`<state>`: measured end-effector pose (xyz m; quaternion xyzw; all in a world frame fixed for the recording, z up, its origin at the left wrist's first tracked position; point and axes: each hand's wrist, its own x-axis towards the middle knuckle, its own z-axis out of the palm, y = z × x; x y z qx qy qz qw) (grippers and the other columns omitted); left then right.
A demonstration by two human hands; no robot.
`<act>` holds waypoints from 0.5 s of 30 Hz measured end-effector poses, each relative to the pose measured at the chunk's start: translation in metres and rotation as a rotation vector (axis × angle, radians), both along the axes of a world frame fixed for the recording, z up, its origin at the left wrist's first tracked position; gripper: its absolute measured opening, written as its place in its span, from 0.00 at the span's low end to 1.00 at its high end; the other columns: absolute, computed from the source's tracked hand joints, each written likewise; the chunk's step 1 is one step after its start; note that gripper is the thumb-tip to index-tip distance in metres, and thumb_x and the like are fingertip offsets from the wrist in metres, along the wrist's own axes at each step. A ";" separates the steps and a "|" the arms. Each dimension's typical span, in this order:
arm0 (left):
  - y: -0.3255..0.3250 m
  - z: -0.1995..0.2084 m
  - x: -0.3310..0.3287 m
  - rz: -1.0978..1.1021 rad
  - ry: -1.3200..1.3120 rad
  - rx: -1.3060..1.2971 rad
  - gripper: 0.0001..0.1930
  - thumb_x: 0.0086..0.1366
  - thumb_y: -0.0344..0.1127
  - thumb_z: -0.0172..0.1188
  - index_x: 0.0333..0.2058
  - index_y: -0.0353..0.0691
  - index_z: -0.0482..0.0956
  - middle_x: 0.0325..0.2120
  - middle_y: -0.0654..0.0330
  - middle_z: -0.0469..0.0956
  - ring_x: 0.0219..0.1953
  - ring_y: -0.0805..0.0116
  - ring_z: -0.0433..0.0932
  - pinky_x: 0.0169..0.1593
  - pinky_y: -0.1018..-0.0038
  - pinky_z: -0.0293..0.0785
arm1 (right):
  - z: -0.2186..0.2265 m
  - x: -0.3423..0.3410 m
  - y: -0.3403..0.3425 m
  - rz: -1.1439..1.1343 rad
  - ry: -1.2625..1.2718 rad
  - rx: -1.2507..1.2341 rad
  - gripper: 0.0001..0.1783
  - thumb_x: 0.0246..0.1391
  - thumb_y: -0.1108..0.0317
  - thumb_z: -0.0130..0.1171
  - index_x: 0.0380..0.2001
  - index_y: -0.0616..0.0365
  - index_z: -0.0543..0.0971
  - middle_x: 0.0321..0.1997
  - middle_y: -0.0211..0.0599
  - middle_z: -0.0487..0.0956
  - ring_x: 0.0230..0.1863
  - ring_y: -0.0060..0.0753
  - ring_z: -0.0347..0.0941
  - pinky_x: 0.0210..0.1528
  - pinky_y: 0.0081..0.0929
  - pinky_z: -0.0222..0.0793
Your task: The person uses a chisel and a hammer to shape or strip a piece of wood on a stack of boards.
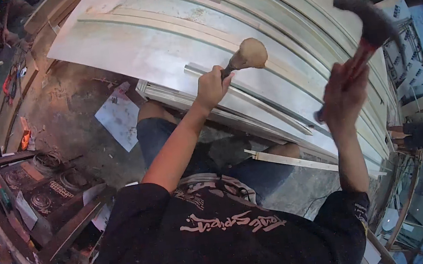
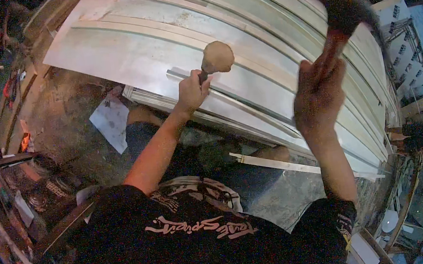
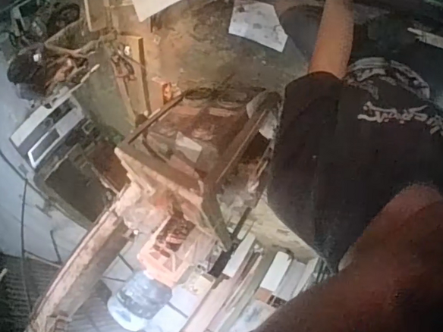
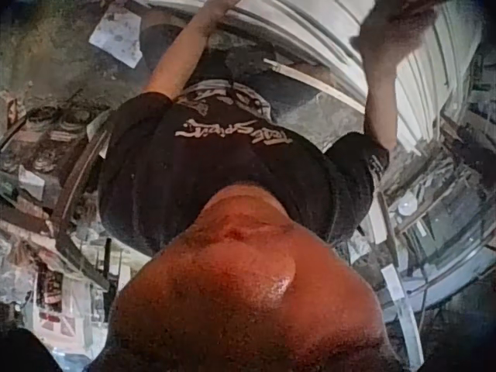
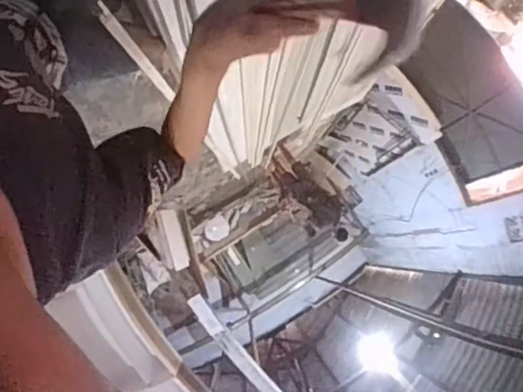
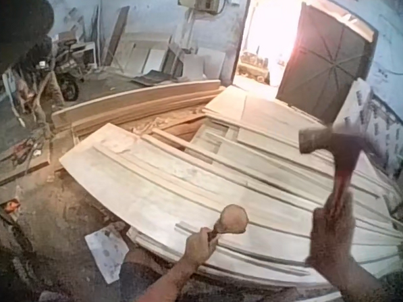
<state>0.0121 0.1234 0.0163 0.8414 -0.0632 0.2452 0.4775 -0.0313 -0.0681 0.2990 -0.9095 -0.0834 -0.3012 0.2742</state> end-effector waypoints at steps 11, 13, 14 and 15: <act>-0.005 0.000 0.000 -0.001 0.041 -0.015 0.20 0.64 0.48 0.60 0.34 0.33 0.71 0.18 0.48 0.75 0.22 0.46 0.77 0.28 0.57 0.73 | -0.004 -0.007 -0.003 0.276 0.080 0.848 0.06 0.68 0.64 0.48 0.42 0.52 0.68 0.17 0.28 0.69 0.14 0.24 0.64 0.16 0.25 0.62; -0.002 0.001 -0.005 0.011 0.070 0.041 0.20 0.65 0.47 0.59 0.37 0.32 0.70 0.19 0.48 0.76 0.24 0.45 0.78 0.29 0.57 0.73 | -0.024 -0.003 -0.028 0.287 0.074 -0.640 0.07 0.66 0.66 0.51 0.43 0.54 0.67 0.21 0.36 0.74 0.16 0.28 0.68 0.19 0.32 0.66; -0.003 0.003 -0.003 0.014 0.087 0.091 0.20 0.66 0.46 0.58 0.39 0.31 0.70 0.21 0.48 0.78 0.25 0.45 0.79 0.30 0.57 0.74 | -0.021 0.000 -0.032 0.291 0.070 -0.642 0.07 0.66 0.66 0.51 0.43 0.54 0.67 0.21 0.36 0.74 0.16 0.28 0.68 0.19 0.32 0.66; 0.000 0.000 -0.006 0.012 0.095 0.092 0.20 0.66 0.46 0.58 0.39 0.31 0.70 0.21 0.48 0.78 0.25 0.45 0.79 0.30 0.57 0.74 | -0.008 -0.004 -0.024 0.297 0.180 -0.469 0.08 0.65 0.66 0.52 0.43 0.55 0.67 0.22 0.39 0.75 0.17 0.28 0.69 0.19 0.34 0.66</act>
